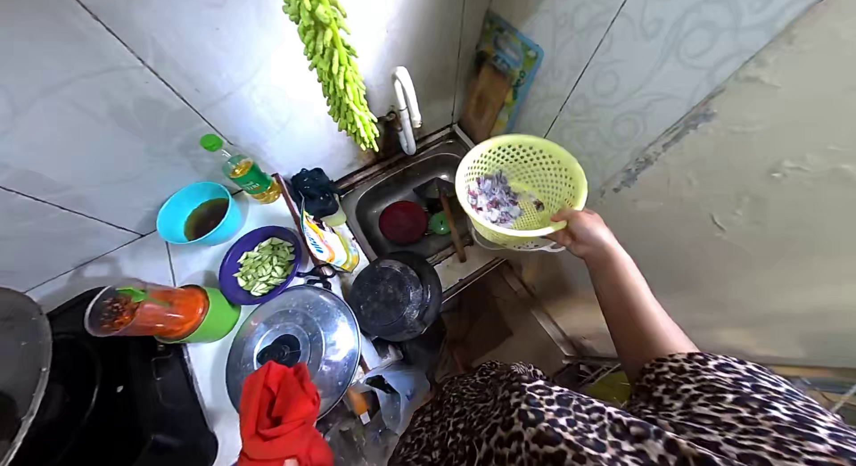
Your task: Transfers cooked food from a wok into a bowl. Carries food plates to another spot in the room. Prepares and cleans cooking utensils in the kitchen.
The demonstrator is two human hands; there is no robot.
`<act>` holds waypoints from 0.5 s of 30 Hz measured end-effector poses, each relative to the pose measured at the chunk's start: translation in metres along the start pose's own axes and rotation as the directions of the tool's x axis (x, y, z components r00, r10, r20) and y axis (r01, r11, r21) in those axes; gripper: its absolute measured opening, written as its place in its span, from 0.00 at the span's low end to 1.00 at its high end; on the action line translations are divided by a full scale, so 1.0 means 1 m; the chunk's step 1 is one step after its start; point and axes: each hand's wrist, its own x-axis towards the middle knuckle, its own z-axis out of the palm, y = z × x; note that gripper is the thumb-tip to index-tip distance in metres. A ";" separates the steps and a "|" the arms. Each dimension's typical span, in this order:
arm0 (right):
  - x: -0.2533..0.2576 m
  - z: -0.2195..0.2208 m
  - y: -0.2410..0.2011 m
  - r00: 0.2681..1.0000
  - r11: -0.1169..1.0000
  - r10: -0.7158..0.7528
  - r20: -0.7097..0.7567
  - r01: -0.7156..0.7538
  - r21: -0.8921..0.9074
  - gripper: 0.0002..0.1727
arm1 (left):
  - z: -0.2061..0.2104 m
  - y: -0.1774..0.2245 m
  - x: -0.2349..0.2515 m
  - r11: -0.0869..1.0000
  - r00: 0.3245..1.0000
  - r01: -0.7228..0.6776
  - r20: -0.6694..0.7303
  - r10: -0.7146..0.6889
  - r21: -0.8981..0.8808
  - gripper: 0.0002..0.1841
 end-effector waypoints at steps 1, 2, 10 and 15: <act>0.005 -0.005 0.005 0.999 1.000 0.015 -0.034 -0.015 0.012 0.22 | 0.010 -0.001 0.001 0.999 1.000 0.014 0.006 -0.014 -0.030 0.13; 0.009 -0.008 0.011 0.997 0.999 0.033 -0.064 -0.032 0.030 0.23 | 0.018 -0.002 0.002 0.998 1.000 0.029 0.008 -0.028 -0.051 0.14; 0.029 0.015 0.042 0.994 0.999 -0.044 -0.101 0.044 -0.002 0.41 | 0.036 -0.016 0.004 0.995 0.993 0.084 0.090 -0.080 -0.044 0.12; 0.029 -0.036 0.045 0.987 0.957 -0.152 -0.055 0.133 -0.256 0.43 | 0.038 -0.012 0.005 0.995 0.995 0.089 0.056 -0.086 -0.042 0.12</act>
